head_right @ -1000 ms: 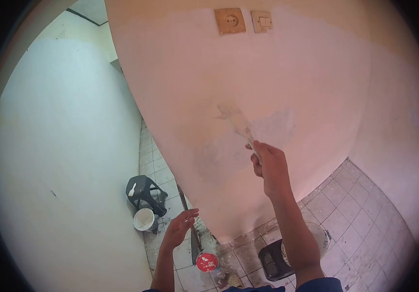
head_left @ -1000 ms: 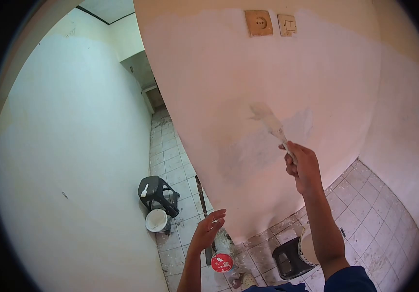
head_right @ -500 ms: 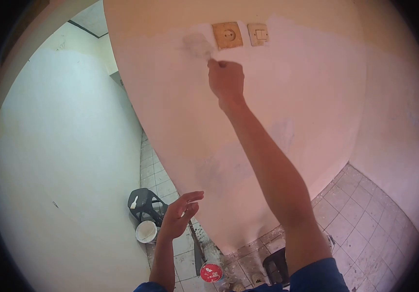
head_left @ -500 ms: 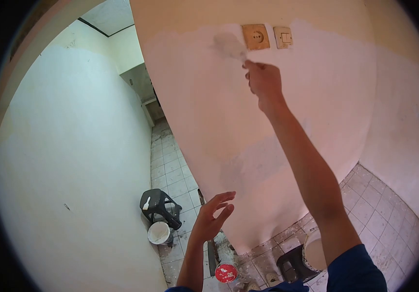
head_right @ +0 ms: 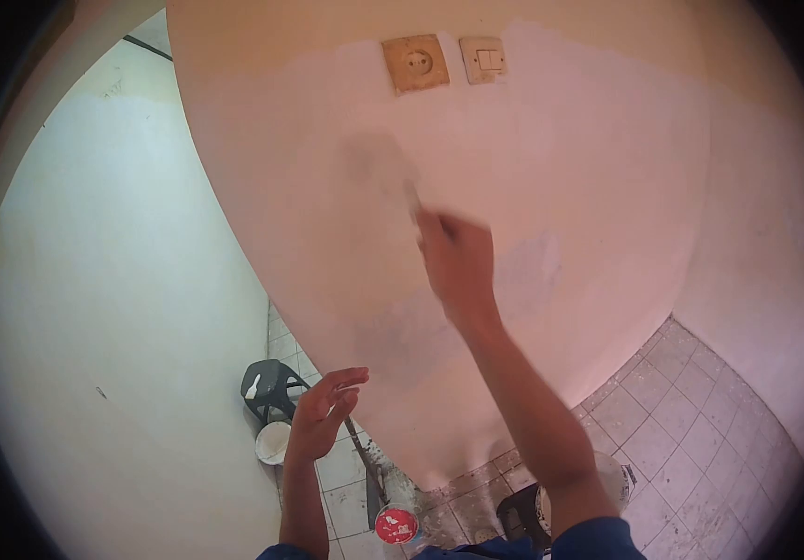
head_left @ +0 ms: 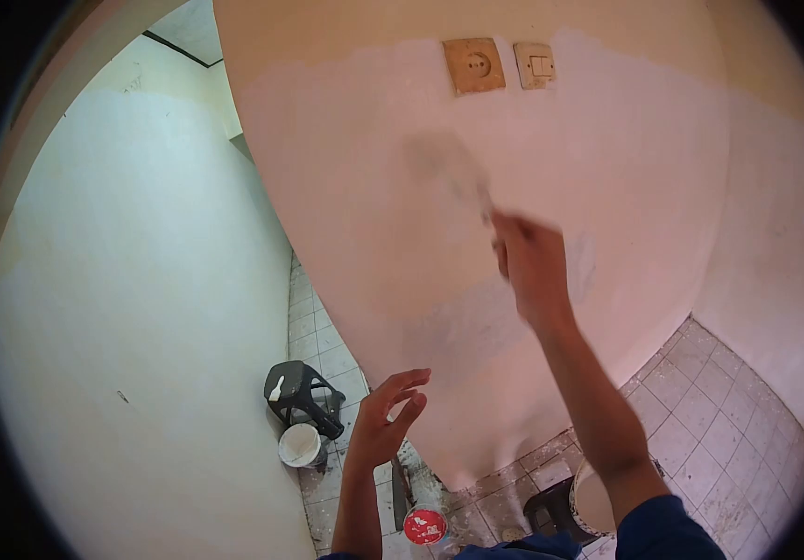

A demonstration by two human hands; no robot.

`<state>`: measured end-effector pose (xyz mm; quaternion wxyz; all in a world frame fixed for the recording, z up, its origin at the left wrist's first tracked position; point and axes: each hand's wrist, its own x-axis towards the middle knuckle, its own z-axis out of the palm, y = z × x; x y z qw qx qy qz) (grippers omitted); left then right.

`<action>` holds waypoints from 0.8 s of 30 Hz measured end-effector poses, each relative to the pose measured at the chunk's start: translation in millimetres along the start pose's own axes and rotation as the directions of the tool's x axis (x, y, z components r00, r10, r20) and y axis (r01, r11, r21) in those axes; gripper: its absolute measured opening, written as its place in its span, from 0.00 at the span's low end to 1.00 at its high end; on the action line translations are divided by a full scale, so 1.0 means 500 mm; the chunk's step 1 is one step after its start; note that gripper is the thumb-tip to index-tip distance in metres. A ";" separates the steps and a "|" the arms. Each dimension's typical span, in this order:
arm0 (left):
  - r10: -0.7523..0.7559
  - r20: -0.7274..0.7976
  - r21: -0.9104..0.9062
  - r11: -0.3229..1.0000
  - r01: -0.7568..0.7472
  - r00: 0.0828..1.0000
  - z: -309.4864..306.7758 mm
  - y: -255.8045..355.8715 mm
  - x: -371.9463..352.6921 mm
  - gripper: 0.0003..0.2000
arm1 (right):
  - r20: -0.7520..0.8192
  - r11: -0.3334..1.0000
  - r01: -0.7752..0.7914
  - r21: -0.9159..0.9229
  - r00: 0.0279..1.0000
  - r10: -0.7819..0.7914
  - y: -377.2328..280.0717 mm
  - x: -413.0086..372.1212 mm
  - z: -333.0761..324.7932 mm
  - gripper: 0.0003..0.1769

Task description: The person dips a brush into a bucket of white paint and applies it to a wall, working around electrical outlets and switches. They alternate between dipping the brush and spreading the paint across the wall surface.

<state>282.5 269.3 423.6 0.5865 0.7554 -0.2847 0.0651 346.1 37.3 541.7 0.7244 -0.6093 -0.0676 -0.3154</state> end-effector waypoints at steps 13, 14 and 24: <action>-0.073 -0.034 0.057 0.996 0.075 0.997 0.013 -0.023 -0.022 0.16 | -0.007 0.946 -0.318 -0.060 0.948 0.319 0.282 -0.143 -0.013 0.13; -0.076 -0.037 0.055 0.995 0.078 0.996 0.010 -0.024 -0.024 0.16 | -0.011 0.929 -0.369 -0.029 0.929 0.369 0.295 -0.177 -0.033 0.13; -0.064 -0.056 0.044 0.997 0.067 0.996 0.028 -0.013 -0.023 0.16 | 0.036 0.989 0.150 -0.010 0.988 -0.150 -0.010 0.077 0.053 0.14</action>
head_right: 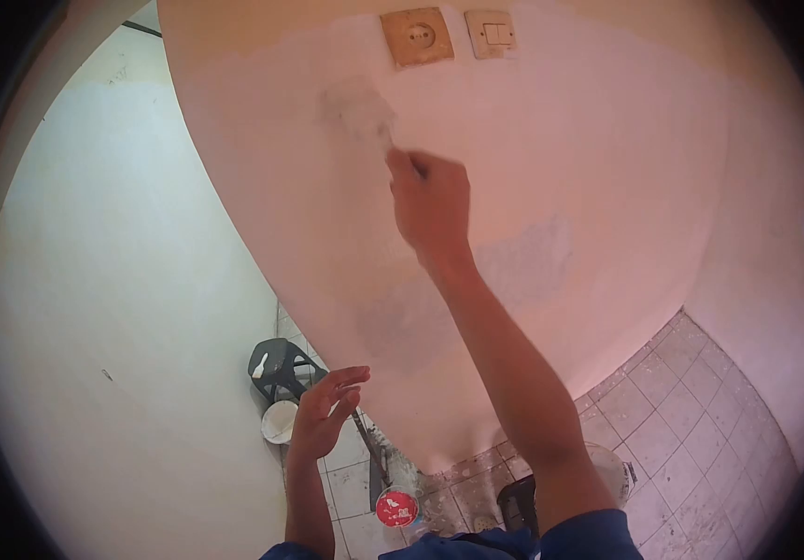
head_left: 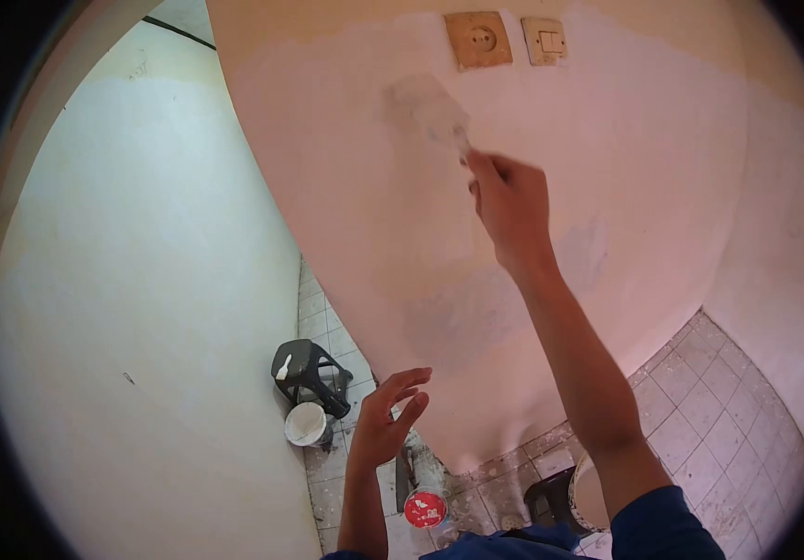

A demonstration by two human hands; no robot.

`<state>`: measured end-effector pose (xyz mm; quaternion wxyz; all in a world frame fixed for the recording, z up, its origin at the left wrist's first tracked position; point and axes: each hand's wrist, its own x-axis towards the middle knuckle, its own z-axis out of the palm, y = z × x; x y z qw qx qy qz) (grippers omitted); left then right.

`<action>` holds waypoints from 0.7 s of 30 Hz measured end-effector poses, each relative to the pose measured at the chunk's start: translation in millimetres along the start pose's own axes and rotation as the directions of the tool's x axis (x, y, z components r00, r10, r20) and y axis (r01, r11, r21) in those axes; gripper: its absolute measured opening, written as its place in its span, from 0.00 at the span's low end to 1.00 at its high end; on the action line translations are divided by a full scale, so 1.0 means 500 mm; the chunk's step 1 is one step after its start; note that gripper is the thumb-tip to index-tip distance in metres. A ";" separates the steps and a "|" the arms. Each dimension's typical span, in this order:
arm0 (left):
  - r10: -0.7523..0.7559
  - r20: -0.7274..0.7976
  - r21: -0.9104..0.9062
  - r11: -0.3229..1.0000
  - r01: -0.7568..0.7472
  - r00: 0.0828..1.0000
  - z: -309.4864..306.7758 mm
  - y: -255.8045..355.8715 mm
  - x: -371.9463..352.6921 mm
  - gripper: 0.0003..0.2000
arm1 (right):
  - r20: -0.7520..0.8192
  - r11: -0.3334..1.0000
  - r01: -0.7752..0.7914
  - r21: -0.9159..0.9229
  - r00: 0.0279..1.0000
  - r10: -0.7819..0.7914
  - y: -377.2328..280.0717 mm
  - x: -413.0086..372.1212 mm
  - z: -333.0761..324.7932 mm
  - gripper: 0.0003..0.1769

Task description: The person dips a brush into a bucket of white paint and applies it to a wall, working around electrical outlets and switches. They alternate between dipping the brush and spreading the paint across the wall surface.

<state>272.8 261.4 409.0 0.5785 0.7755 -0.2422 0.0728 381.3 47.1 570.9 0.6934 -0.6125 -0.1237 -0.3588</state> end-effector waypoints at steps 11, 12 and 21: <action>-0.077 -0.010 -0.052 0.996 0.076 0.997 0.008 -0.029 -0.020 0.16 | -0.128 0.853 -0.496 -0.159 0.867 0.481 0.338 -0.338 -0.145 0.20; -0.075 -0.007 -0.054 0.996 0.074 0.997 0.008 -0.030 -0.019 0.16 | -0.132 0.862 -0.486 -0.147 0.873 0.469 0.318 -0.332 -0.152 0.20; -0.104 0.021 -0.104 0.989 0.105 0.994 0.046 -0.015 -0.028 0.17 | -0.143 0.977 -0.143 -0.156 0.982 0.121 0.188 -0.116 -0.084 0.21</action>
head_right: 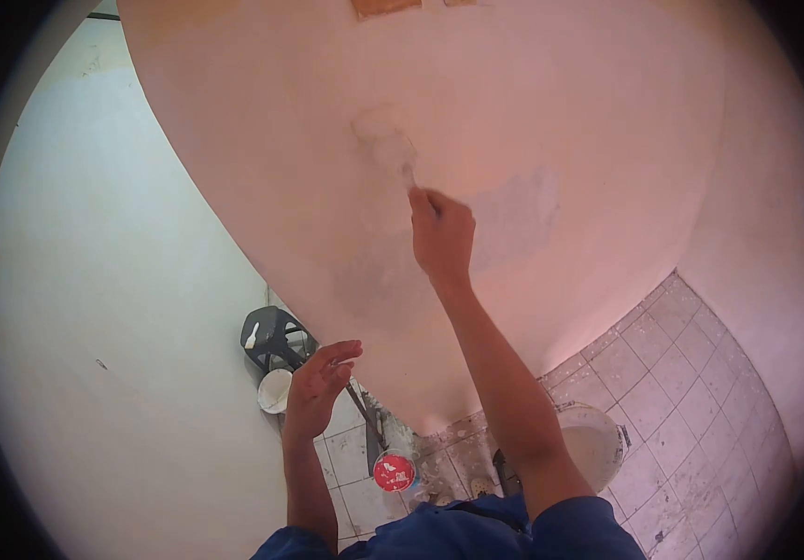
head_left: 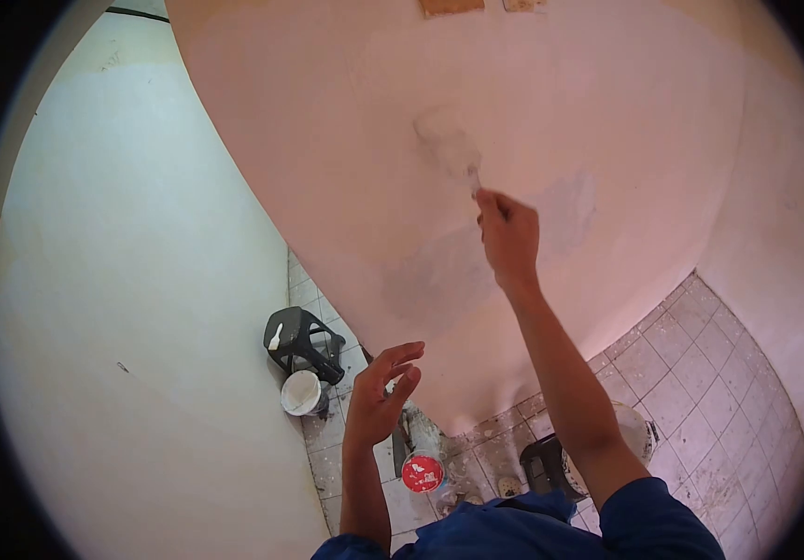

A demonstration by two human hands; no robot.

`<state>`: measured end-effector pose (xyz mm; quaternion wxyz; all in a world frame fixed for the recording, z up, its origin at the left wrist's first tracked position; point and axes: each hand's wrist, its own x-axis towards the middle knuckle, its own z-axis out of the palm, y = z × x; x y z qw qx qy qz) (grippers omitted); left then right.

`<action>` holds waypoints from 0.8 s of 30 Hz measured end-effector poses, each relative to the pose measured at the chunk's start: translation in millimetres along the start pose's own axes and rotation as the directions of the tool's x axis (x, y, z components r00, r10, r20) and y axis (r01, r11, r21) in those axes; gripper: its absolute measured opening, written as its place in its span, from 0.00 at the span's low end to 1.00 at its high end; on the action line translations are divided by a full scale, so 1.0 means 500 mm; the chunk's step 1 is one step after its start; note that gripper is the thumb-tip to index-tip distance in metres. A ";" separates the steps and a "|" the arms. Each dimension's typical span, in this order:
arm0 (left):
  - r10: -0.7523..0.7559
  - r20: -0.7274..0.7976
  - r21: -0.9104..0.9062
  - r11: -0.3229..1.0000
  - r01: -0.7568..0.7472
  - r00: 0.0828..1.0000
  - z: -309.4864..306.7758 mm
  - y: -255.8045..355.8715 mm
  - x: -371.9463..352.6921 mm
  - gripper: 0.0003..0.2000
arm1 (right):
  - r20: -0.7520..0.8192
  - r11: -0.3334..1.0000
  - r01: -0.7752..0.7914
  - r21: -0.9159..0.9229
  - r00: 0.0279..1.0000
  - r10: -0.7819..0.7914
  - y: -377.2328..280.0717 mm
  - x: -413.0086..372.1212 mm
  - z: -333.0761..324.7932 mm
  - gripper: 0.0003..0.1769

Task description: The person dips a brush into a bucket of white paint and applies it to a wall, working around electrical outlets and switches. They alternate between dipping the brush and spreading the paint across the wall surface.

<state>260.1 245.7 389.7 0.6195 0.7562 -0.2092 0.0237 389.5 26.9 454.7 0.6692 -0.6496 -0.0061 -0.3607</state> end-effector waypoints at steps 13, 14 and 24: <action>0.020 -0.063 0.016 1.000 -0.019 0.998 -0.019 -0.023 -0.020 0.16 | 0.046 0.976 -0.179 0.127 0.984 0.175 0.034 -0.106 -0.051 0.14; 0.041 -0.056 -0.003 0.999 -0.041 0.998 -0.015 -0.025 -0.019 0.16 | 0.039 0.983 -0.115 0.140 0.993 0.111 0.006 -0.077 -0.023 0.15; 0.011 -0.067 0.005 1.000 -0.011 0.998 -0.039 -0.051 -0.043 0.16 | 0.063 0.896 -0.408 -0.176 0.904 0.423 0.279 -0.322 -0.052 0.19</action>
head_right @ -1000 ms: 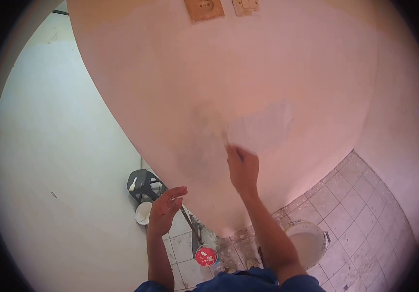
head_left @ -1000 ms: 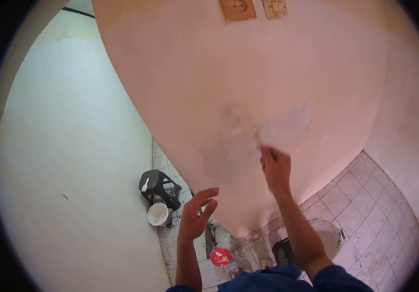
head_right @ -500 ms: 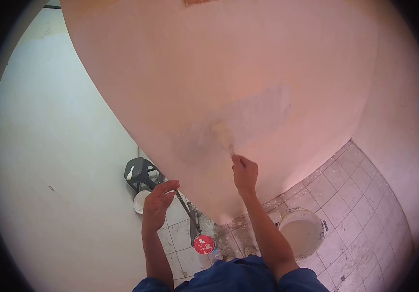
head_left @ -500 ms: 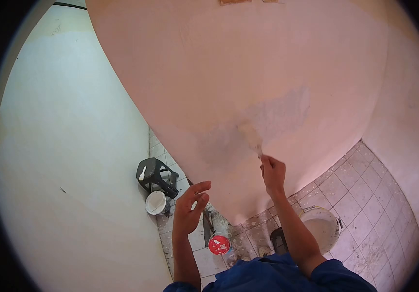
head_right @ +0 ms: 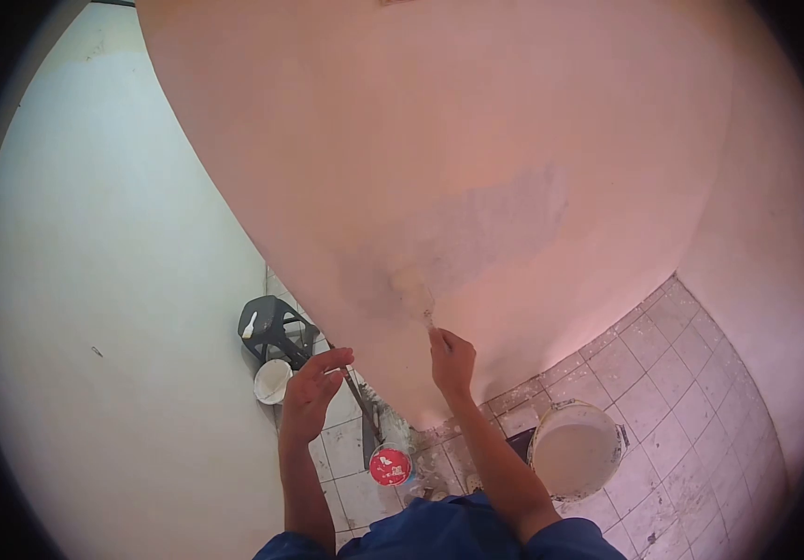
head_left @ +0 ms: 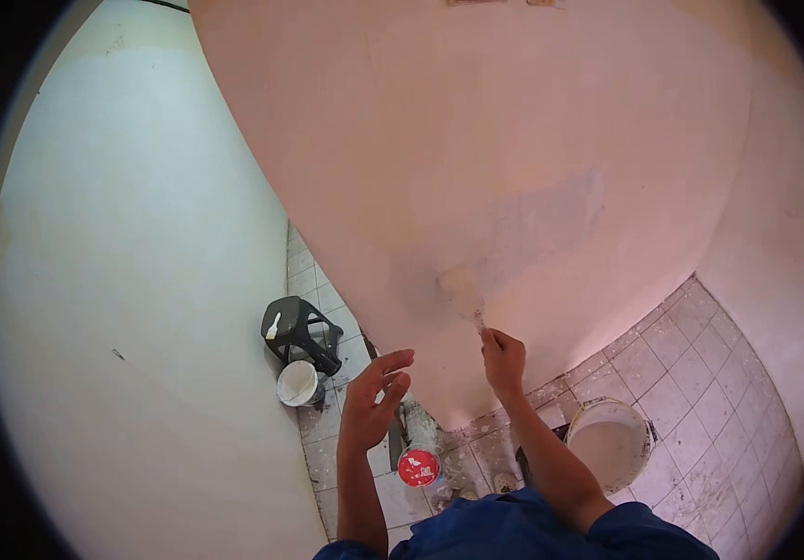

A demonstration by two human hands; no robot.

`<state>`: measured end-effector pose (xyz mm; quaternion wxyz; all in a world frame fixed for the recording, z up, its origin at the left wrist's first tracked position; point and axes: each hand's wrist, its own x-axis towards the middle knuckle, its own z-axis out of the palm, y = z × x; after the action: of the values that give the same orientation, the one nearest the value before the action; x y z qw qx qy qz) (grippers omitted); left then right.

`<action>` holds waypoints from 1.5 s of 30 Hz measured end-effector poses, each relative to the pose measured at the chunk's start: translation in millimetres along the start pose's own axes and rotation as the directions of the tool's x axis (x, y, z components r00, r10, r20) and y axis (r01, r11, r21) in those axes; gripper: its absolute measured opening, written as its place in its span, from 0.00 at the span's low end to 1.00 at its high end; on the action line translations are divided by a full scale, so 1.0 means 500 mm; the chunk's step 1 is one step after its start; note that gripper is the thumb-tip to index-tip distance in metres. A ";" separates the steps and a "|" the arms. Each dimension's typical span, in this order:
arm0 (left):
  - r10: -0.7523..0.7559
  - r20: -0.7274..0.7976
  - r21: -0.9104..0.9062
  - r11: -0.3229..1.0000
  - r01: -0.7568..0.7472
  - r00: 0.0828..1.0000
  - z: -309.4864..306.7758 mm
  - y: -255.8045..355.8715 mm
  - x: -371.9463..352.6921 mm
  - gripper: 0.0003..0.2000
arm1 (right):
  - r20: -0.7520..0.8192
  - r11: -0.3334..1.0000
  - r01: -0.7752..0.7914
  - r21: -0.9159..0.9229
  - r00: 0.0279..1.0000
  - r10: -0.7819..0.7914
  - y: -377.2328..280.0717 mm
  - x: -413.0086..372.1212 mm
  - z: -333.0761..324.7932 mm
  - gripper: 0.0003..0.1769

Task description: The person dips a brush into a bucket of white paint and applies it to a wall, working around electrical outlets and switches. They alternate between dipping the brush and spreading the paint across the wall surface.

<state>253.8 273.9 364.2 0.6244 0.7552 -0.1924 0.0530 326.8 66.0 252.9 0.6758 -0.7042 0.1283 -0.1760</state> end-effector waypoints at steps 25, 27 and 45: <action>-0.079 0.029 0.006 0.997 0.079 0.996 0.003 -0.075 0.003 0.15 | -0.093 0.979 0.137 0.153 0.988 -0.124 -0.107 0.074 -0.010 0.18; -0.087 0.039 -0.008 0.996 0.087 0.995 0.012 -0.084 0.004 0.15 | -0.133 0.985 0.142 0.097 0.983 -0.128 -0.047 0.088 0.004 0.18; -0.131 -0.014 0.013 0.991 0.132 0.991 0.005 -0.151 -0.033 0.15 | 0.212 0.982 -0.076 0.173 0.976 0.038 -0.180 0.053 -0.147 0.16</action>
<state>265.2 286.3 288.5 0.6226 0.7701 -0.1379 0.0179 314.6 -6.7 346.6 0.7511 -0.6508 0.0607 -0.0927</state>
